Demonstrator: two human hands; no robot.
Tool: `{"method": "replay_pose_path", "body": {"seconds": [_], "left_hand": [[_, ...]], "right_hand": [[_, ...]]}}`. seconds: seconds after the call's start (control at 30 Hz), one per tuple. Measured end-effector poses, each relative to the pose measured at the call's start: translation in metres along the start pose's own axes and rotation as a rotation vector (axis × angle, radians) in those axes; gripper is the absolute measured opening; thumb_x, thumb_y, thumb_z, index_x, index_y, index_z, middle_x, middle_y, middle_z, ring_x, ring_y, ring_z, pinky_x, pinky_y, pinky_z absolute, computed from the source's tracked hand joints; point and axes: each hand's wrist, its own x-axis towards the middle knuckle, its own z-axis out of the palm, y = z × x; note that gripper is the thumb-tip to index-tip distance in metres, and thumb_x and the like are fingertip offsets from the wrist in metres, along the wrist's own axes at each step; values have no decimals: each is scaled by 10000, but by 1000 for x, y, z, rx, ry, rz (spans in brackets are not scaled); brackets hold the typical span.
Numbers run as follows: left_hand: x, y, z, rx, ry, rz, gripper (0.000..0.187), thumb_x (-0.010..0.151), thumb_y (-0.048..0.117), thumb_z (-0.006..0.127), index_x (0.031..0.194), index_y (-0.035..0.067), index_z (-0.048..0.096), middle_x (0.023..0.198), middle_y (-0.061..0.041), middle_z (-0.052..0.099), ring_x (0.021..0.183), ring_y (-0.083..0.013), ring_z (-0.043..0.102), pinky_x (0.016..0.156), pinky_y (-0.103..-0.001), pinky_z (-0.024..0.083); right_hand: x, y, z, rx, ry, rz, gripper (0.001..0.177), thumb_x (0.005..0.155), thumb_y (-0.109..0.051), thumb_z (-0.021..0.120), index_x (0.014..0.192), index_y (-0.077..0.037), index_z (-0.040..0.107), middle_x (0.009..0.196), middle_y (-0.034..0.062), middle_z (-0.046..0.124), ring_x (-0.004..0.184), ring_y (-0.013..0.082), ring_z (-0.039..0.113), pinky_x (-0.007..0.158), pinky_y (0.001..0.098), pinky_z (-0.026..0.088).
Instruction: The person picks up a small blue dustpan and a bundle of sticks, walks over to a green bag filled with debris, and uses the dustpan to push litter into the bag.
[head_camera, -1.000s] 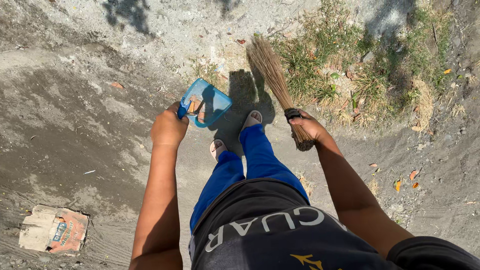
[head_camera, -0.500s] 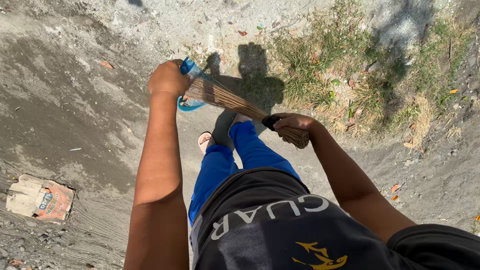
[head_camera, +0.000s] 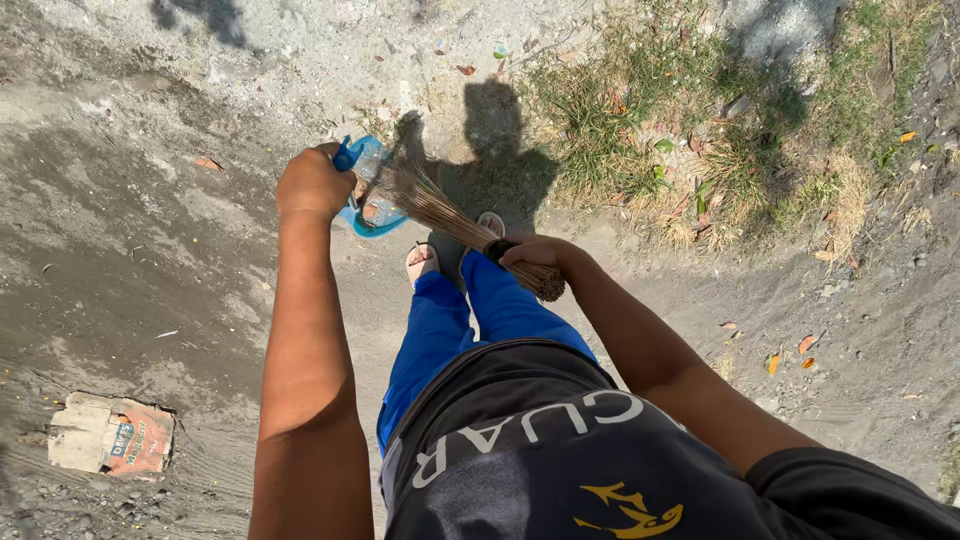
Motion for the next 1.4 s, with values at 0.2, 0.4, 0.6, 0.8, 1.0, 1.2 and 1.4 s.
{"method": "replay_pose_path", "body": {"seconds": [0.2, 0.4, 0.6, 0.8, 1.0, 1.2, 1.4], "left_hand": [[-3, -17, -1, -54, 45, 39, 465, 812, 243, 734, 1276, 222, 710, 1150, -142, 726, 1056, -343, 688, 913, -467, 537], [-14, -9, 20, -73, 13, 57, 462, 825, 254, 738, 1279, 174, 702, 1164, -170, 720, 1080, -373, 679, 935, -472, 533], [-68, -11, 32, -199, 32, 348, 462, 831, 213, 719, 1258, 39, 677, 1062, -260, 726, 1000, -444, 690, 871, -494, 531], [-96, 17, 30, -147, -108, 514, 553, 832, 200, 701, 1354, 41, 613, 984, -254, 726, 906, -406, 715, 809, -471, 543], [-109, 73, 83, -487, -722, 361, 348, 955, 190, 674, 1248, 30, 577, 784, -61, 603, 580, -151, 509, 486, -338, 411], [-153, 153, 176, -404, -945, 387, 489, 857, 117, 653, 1310, 221, 501, 705, -7, 550, 522, -111, 518, 458, -274, 427], [-234, 244, 276, -347, -996, 487, 343, 867, 84, 663, 1196, 105, 565, 723, -5, 548, 544, -95, 511, 466, -263, 396]], "right_hand": [[-84, -5, 15, 99, 212, 30, 707, 827, -213, 701, 1491, -126, 477, 883, 195, 683, 636, 279, 693, 529, 419, 600], [14, 6, 42, 300, 298, -45, 637, 824, -180, 698, 1410, -3, 520, 876, 197, 691, 636, 275, 690, 512, 426, 581], [3, 61, 80, 332, 125, -21, 486, 887, -347, 727, 1111, 79, 659, 829, 175, 719, 630, 257, 707, 535, 373, 585], [-19, 181, 91, 666, 184, -229, 439, 951, -348, 687, 1145, 41, 623, 929, 124, 715, 763, 227, 704, 677, 378, 597], [-85, 216, 129, 1170, 347, -391, 433, 953, -254, 657, 1299, -56, 489, 1008, 114, 669, 868, 268, 718, 765, 454, 617], [-163, 258, 153, 1280, 754, -366, 643, 849, -125, 643, 1451, -133, 418, 910, 140, 652, 725, 280, 681, 618, 462, 596], [-211, 390, 164, 1555, 891, -519, 640, 896, -197, 747, 1414, -116, 380, 891, 124, 628, 701, 255, 672, 578, 450, 586]]}}
